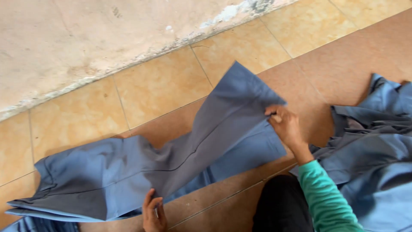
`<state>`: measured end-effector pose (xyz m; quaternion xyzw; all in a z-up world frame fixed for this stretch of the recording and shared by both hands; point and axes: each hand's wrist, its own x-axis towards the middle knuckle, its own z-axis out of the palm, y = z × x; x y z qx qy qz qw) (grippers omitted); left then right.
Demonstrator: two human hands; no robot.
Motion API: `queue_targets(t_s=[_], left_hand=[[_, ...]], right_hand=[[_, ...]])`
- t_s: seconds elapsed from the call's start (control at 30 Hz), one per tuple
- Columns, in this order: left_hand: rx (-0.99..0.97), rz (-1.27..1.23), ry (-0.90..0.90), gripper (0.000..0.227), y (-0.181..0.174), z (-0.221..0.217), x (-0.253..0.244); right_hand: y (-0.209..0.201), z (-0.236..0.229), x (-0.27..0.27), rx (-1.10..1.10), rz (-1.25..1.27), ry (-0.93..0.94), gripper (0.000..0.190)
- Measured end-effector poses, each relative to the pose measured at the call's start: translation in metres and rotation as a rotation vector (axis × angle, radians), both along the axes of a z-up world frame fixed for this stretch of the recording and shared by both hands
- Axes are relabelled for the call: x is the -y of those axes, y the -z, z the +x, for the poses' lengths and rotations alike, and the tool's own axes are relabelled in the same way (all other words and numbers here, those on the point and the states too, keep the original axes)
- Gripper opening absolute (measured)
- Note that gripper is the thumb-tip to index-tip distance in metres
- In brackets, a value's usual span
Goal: Folding trousers into neat rectangles and stacking them on the floor.
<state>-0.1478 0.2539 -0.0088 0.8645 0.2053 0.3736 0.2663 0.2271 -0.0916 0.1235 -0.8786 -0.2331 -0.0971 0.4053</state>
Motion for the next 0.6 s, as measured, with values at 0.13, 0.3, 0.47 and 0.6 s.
queue_targets(t_s=[0.13,0.3,0.47,0.6], left_hand=[[-0.366,-0.125,0.098,0.017,0.106,-0.033,0.015],[-0.540,-0.116,0.003,0.015,0.111,-0.036,0.020],[-0.556,-0.161,-0.089,0.022,0.059,-0.013,0.022],[-0.715,-0.191,-0.158,0.024,0.012,0.018,0.029]], right_hand=[[0.123,-0.030,0.072,-0.432,-0.053,0.065,0.025],[0.155,-0.036,0.096,-0.752,-0.114,0.098,0.041],[0.154,-0.008,0.081,-0.452,-0.238,0.510,0.026],[0.173,0.010,0.061,-0.595,-0.453,0.525,0.068]])
